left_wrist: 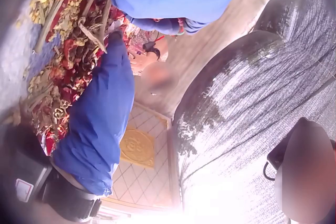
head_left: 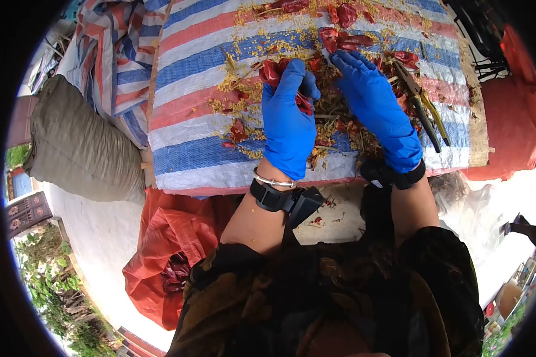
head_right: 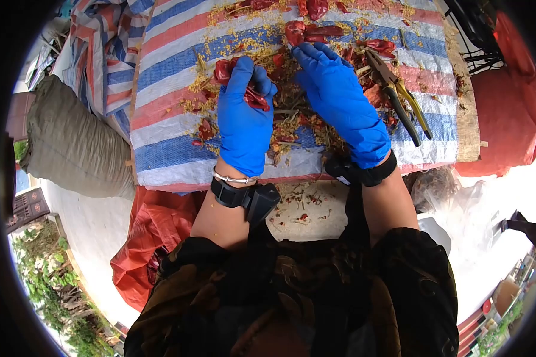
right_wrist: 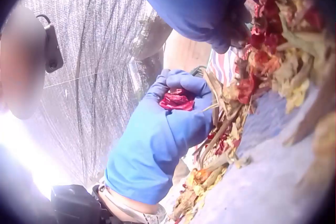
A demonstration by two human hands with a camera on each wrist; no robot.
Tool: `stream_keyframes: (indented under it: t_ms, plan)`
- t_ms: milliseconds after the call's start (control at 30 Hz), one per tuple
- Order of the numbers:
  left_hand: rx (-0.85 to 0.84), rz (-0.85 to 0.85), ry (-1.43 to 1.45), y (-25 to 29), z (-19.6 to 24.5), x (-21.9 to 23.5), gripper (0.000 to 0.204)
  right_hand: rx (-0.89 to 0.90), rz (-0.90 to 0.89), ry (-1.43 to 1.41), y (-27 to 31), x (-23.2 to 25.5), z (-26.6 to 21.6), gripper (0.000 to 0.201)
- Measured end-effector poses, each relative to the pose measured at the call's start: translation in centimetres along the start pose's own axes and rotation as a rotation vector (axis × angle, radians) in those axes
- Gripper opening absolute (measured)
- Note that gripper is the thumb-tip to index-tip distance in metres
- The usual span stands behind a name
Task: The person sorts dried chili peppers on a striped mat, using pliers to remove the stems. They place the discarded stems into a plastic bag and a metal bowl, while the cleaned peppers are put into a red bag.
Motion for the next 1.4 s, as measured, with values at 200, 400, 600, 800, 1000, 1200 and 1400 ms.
stream_keyframes:
  t_ms: [200,400,600,800,1000,1200,1400]
  plan:
    - [0.096,0.084,0.133,-0.2,-0.7,-0.7,0.012,-0.012,-0.031,-0.144,0.9,4.3,-3.7,0.037]
    - [0.152,-0.039,0.089,0.2,-1.2,-0.8,0.018,0.192,-0.156,0.041,2.9,4.4,-7.0,0.034]
    - [0.01,-0.056,0.005,1.3,-0.1,-1.9,0.024,-0.384,-0.039,-0.506,2.8,6.4,-2.3,0.015]
    - [0.044,-0.219,-0.178,2.1,-0.7,-2.4,0.03,-0.534,0.093,-0.963,2.8,5.6,-0.7,0.017]
    - [0.064,-0.467,-0.37,2.9,-0.7,-3.9,0.033,-0.437,-0.023,-0.674,3.0,5.7,-0.3,0.015]
    - [0.172,-0.442,-0.144,3.1,-0.7,-3.9,0.033,-0.727,-0.136,-1.168,3.3,4.3,0.0,0.017]
    - [0.262,-0.418,0.045,3.0,-1.3,-3.5,0.032,-0.86,-0.294,-1.515,3.8,2.5,0.2,0.019]
Point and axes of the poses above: each hand's wrist, its own y-axis away from the middle knuckle, its own x-axis out of the back of the hand, z = x × y, the point moved 6 cm from there along -y, towards the middle knuckle, and after that the axes turned 10 degrees about -x, right-handed, at the moved point
